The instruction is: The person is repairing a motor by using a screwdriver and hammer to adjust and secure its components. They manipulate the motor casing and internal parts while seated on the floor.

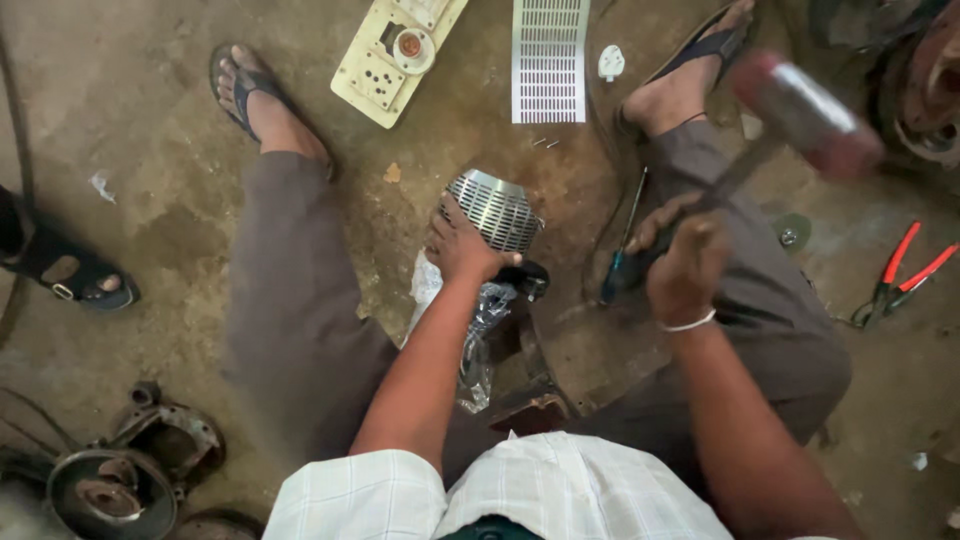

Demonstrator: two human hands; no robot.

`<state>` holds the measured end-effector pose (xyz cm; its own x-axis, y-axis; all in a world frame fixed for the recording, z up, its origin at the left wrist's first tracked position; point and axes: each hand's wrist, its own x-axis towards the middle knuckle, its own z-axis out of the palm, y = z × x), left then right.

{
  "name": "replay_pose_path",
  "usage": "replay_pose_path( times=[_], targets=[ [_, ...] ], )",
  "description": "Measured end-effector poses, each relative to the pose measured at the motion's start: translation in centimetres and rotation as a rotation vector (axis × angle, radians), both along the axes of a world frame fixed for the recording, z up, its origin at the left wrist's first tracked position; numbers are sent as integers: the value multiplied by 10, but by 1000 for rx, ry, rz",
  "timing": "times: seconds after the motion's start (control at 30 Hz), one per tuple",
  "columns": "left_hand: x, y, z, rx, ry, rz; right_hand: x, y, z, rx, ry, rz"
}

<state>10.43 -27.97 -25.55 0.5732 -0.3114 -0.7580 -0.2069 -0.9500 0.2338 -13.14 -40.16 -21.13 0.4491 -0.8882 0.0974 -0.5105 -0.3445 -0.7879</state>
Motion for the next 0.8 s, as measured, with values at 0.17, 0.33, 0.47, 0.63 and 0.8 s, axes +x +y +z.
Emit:
replay_pose_path(
  times=[0.17, 0.33, 0.47, 0.63, 0.8],
  targets=[
    [-1, 0, -2, -13, -28, 1, 51, 35, -18, -263, 346, 337],
    [-2, 0, 2, 3, 30, 12, 47, -9, -2, -167, 276, 224],
    [-2, -1, 5, 13, 0, -8, 49, 1, 4, 214, -72, -239],
    [-1, -3, 9, 6, 7, 10, 68, 5, -6, 166, 628, 307],
    [-2, -6, 15, 31, 10, 5, 61, -19, 4, 130, 118, -18]
  ],
)
